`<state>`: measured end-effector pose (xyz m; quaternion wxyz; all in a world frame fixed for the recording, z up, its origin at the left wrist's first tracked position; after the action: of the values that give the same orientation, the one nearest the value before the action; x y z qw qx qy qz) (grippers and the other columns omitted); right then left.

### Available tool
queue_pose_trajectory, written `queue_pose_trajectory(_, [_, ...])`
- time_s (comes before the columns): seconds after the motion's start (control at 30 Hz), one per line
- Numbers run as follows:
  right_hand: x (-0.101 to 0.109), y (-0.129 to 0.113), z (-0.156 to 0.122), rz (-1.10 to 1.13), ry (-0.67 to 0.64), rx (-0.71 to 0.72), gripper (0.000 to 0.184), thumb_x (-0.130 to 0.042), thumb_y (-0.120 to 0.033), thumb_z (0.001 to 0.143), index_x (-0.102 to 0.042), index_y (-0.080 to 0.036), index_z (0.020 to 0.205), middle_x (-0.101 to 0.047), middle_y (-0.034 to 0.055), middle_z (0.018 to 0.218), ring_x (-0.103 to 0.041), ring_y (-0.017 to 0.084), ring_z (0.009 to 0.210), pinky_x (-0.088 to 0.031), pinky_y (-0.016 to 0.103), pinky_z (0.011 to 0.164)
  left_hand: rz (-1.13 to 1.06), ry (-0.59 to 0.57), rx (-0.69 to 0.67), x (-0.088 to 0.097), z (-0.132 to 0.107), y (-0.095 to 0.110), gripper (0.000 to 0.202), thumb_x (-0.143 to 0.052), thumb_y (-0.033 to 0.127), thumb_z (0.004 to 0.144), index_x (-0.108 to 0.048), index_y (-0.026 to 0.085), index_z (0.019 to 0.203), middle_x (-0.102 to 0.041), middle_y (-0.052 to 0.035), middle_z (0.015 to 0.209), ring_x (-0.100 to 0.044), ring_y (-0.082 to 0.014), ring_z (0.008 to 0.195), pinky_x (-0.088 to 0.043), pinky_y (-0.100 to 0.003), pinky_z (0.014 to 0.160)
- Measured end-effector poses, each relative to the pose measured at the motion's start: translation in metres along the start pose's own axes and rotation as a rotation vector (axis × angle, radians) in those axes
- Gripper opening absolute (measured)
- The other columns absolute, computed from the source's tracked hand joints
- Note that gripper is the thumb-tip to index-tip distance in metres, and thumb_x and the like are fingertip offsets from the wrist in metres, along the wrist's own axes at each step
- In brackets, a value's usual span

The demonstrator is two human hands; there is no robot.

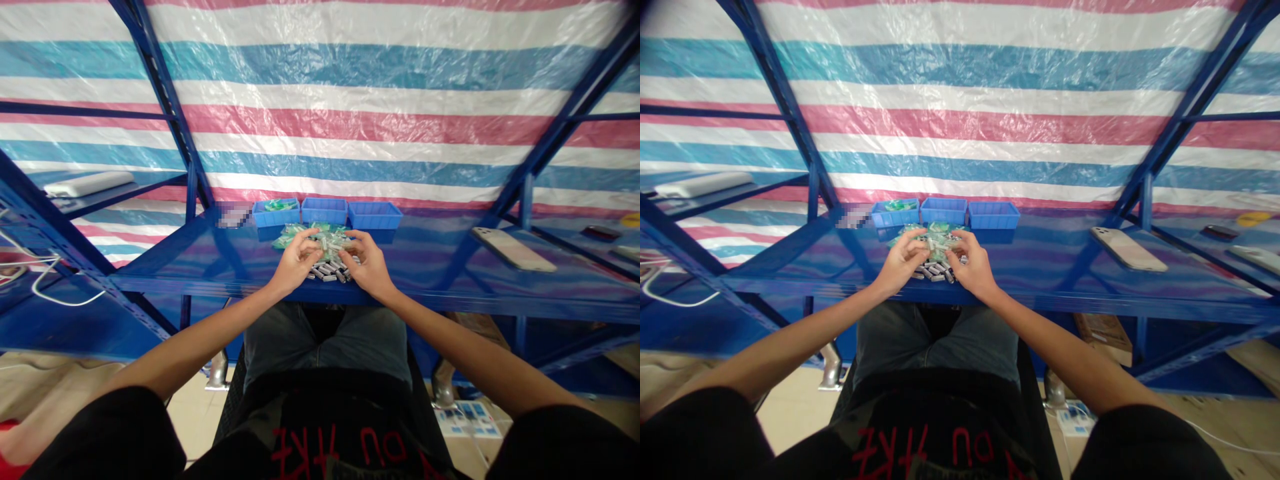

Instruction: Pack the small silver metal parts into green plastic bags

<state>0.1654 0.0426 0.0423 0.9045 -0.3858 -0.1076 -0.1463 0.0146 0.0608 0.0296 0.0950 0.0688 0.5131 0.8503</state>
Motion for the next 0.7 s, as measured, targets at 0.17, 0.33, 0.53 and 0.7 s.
queue_pose_trajectory(0.17, [0.004,-0.021,0.000,-0.121,0.012,0.162,0.007,-0.054,-0.015,0.077,-0.056,-0.019,0.082,-0.063,0.0024,0.080,-0.059,0.015,0.072,-0.047,0.028,0.065,0.274,0.080,-0.031,0.008,-0.001,0.000,0.019,-0.058,0.031,0.079,-0.062,0.016,0.091,-0.052,0.0026,0.059,-0.048,-0.0102,0.054,-0.035,-0.021,0.051])
queue_pose_trajectory(0.33, [0.001,-0.036,-0.002,-0.200,-0.020,0.328,0.017,-0.050,-0.007,0.075,-0.059,-0.021,0.076,-0.057,0.0045,0.088,-0.056,0.018,0.086,-0.046,0.034,0.076,0.210,0.035,-0.004,0.004,-0.003,0.000,0.028,-0.046,0.035,0.087,-0.061,0.017,0.103,-0.056,0.0010,0.063,-0.051,-0.0110,0.055,-0.040,-0.022,0.053])
queue_pose_trajectory(0.53, [0.000,-0.036,-0.005,-0.259,-0.006,0.362,0.023,-0.049,-0.004,0.074,-0.063,-0.022,0.075,-0.048,0.0064,0.096,-0.052,0.020,0.095,-0.046,0.035,0.076,0.094,0.015,-0.018,0.000,-0.002,0.004,0.028,-0.059,0.030,0.078,-0.055,0.017,0.103,-0.057,0.0006,0.074,-0.056,-0.0114,0.067,-0.044,-0.021,0.061])
queue_pose_trajectory(0.7, [0.001,-0.043,-0.009,-0.223,-0.015,0.358,0.022,-0.056,-0.013,0.073,-0.061,-0.021,0.093,-0.045,0.0088,0.105,-0.049,0.023,0.103,-0.046,0.036,0.077,0.021,0.078,-0.031,0.005,0.000,0.003,0.042,-0.064,0.024,0.073,-0.047,0.020,0.112,-0.055,0.0027,0.073,-0.057,-0.0105,0.067,-0.043,-0.020,0.062])
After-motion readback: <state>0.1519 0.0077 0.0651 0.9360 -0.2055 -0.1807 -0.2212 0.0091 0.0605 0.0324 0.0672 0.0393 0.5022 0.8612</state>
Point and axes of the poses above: each hand's wrist, its own z-axis towards the middle knuckle, its own x-axis out of the back of the hand, y = z × x, the point moved 8 cm from there along z, towards the middle knuckle
